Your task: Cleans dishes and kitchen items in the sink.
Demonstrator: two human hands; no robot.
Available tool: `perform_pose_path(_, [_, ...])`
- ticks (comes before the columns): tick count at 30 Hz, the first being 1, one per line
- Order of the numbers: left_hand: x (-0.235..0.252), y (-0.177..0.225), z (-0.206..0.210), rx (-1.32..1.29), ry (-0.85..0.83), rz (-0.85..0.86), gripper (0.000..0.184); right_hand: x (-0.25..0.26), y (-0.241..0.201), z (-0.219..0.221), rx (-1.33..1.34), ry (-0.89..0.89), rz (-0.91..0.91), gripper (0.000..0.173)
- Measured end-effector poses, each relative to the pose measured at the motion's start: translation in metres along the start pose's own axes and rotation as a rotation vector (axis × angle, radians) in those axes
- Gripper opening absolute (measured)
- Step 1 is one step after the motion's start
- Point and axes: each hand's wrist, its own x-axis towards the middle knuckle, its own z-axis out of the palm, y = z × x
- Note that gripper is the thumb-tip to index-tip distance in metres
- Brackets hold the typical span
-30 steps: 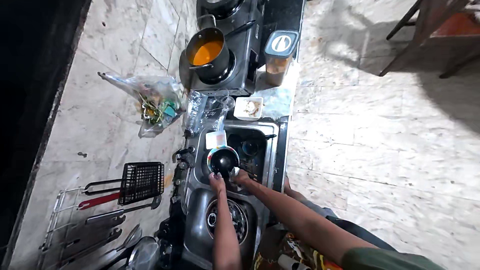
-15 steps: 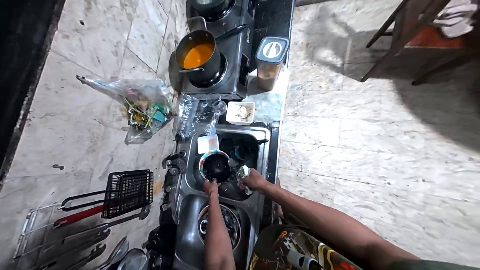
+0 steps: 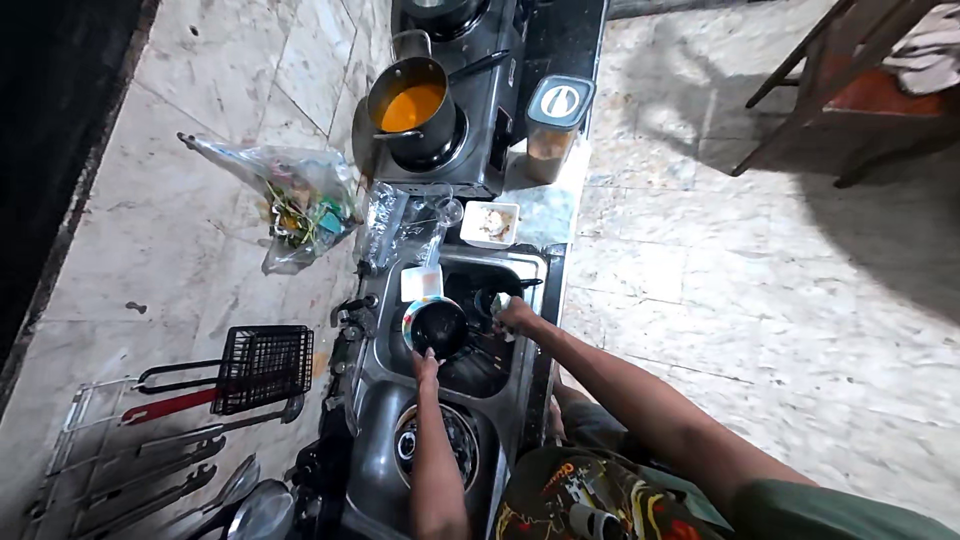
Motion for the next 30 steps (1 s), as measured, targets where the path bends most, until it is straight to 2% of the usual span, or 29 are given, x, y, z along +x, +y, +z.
perform_pose_path(4, [-0.001, -0.001, -0.002, -0.134, -0.049, -0.049, 0.052, 0.003, -0.002, -0.005, -0.071, 0.019, 0.037, 0.035])
perform_pose_path(8, [-0.004, 0.000, -0.005, -0.157, -0.072, -0.061, 0.061, -0.001, 0.000, -0.008, -0.195, 0.067, 0.005, 0.041])
perform_pose_path(11, [-0.007, 0.002, -0.008, -0.107, -0.062, 0.007, 0.081, -0.015, 0.000, -0.010, -0.283, 0.118, -0.104, 0.047])
perform_pose_path(15, [-0.015, 0.006, -0.018, 0.029, 0.027, 0.184, 0.085, -0.034, 0.006, -0.012, -0.299, 0.122, -0.163, 0.050])
perform_pose_path(18, [-0.020, 0.012, -0.027, 0.266, 0.140, 0.356, 0.104, -0.049, 0.013, -0.010, -0.200, 0.034, -0.180, 0.050])
perform_pose_path(20, [-0.028, 0.018, -0.032, 0.476, 0.208, 0.504, 0.111, -0.059, 0.021, -0.005, -0.008, -0.064, -0.198, 0.043])
perform_pose_path(22, [-0.035, 0.020, -0.036, 0.694, 0.231, 0.627, 0.113, -0.071, 0.027, 0.001, 0.218, -0.155, -0.202, 0.039])
perform_pose_path(24, [-0.041, 0.020, -0.039, 0.845, 0.231, 0.696, 0.107, -0.080, 0.032, 0.008, 0.407, -0.190, -0.181, 0.037])
perform_pose_path(26, [-0.049, 0.022, -0.041, 0.760, 0.227, 0.719, 0.102, -0.085, 0.036, 0.017, 0.505, -0.185, -0.178, 0.034])
perform_pose_path(30, [-0.076, 0.018, -0.046, 0.238, 0.167, 0.658, 0.087, -0.100, 0.039, 0.043, 0.438, -0.109, -0.269, 0.034])
